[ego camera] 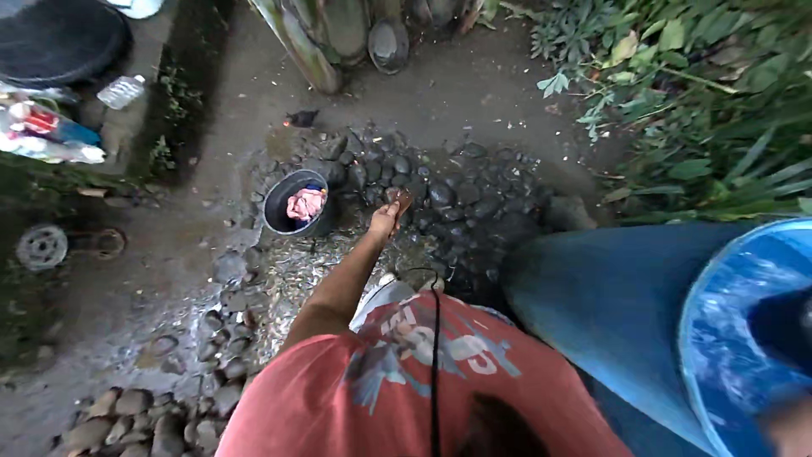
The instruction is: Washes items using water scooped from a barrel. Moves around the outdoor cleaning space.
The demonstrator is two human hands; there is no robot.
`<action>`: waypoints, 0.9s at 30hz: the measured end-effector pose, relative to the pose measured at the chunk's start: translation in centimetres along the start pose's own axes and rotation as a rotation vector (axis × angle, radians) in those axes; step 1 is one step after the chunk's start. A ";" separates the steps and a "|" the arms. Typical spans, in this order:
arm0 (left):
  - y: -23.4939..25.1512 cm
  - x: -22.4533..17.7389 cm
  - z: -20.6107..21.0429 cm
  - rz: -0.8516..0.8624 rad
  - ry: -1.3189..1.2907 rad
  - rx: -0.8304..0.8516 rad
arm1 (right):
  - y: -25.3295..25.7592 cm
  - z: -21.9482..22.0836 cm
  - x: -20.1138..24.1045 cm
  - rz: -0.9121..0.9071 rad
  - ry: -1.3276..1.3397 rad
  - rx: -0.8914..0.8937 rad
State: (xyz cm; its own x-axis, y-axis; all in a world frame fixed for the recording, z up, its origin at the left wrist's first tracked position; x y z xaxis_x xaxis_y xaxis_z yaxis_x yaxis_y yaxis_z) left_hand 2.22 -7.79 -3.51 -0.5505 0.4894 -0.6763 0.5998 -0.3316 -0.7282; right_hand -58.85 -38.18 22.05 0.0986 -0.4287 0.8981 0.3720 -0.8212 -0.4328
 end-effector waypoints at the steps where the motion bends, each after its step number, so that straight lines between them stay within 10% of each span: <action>1: 0.4 -0.4 0.8 -0.009 0.025 0.007 | -1.2 1.6 1.1 0.005 -0.043 0.041; 6: 1.9 -2.5 4.9 -0.099 -0.075 0.240 | -2.8 12.0 1.6 0.094 -0.167 0.110; 14: 5.7 -3.1 5.4 -0.176 -0.487 0.383 | 3.4 31.7 -9.1 0.264 -0.484 0.359; 22: 6.1 -0.9 -3.9 0.329 0.771 0.255 | 8.7 42.5 -18.0 0.277 -0.881 0.491; 27: 4.9 2.1 -9.8 0.165 -0.046 0.345 | 10.9 45.2 -20.7 0.329 -1.020 0.461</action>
State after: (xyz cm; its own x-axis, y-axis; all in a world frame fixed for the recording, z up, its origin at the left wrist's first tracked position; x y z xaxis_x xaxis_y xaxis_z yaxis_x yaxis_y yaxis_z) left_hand 9.72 -0.51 -7.39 -0.4936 0.3726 -0.7859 0.4560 -0.6585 -0.5986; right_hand -15.15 -21.25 2.24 0.8710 0.0787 0.4849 0.4697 -0.4225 -0.7751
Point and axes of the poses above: each hand's wrist, its own y-axis towards the middle knuckle, its own z-axis out of the palm, x = y × z, the point moved 3 cm from there along y, towards the middle knuckle, and after that the axes turned 1 degree about -x, right-handed, at the moved point
